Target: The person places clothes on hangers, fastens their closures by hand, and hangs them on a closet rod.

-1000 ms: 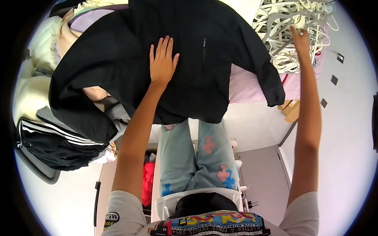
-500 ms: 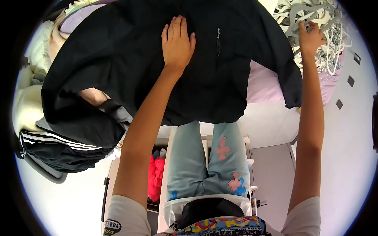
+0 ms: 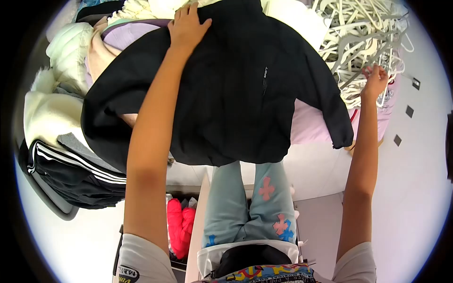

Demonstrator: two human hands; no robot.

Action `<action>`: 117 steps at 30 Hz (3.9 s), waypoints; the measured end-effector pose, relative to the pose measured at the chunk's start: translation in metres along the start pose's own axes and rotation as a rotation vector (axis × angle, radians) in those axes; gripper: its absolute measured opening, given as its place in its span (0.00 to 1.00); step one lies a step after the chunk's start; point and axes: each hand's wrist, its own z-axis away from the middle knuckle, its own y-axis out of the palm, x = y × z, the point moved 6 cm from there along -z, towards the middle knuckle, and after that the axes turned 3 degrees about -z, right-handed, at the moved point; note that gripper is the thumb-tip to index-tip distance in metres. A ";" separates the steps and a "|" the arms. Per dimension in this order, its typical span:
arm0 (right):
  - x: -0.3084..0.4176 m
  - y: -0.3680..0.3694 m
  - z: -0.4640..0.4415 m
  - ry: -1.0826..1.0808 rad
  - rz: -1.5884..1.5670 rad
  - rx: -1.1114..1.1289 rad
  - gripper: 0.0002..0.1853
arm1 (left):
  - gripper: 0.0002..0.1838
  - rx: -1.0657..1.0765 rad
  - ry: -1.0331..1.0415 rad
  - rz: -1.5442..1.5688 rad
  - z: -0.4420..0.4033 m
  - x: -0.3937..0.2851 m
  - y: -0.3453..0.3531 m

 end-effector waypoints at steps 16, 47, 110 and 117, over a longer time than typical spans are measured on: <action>0.041 0.009 0.019 -0.180 0.407 0.141 0.14 | 0.13 -0.064 -0.091 0.176 0.126 -0.043 -0.095; 0.351 0.017 0.096 -0.551 -0.442 -0.160 0.24 | 0.28 0.243 -0.757 0.602 0.090 0.045 -0.018; 0.288 0.211 0.169 0.325 -1.071 0.970 0.15 | 0.13 -0.046 -0.682 0.893 0.113 -0.070 -0.206; 0.262 0.257 0.262 0.492 -0.993 1.307 0.19 | 0.07 -0.083 -0.719 0.946 0.125 -0.057 -0.213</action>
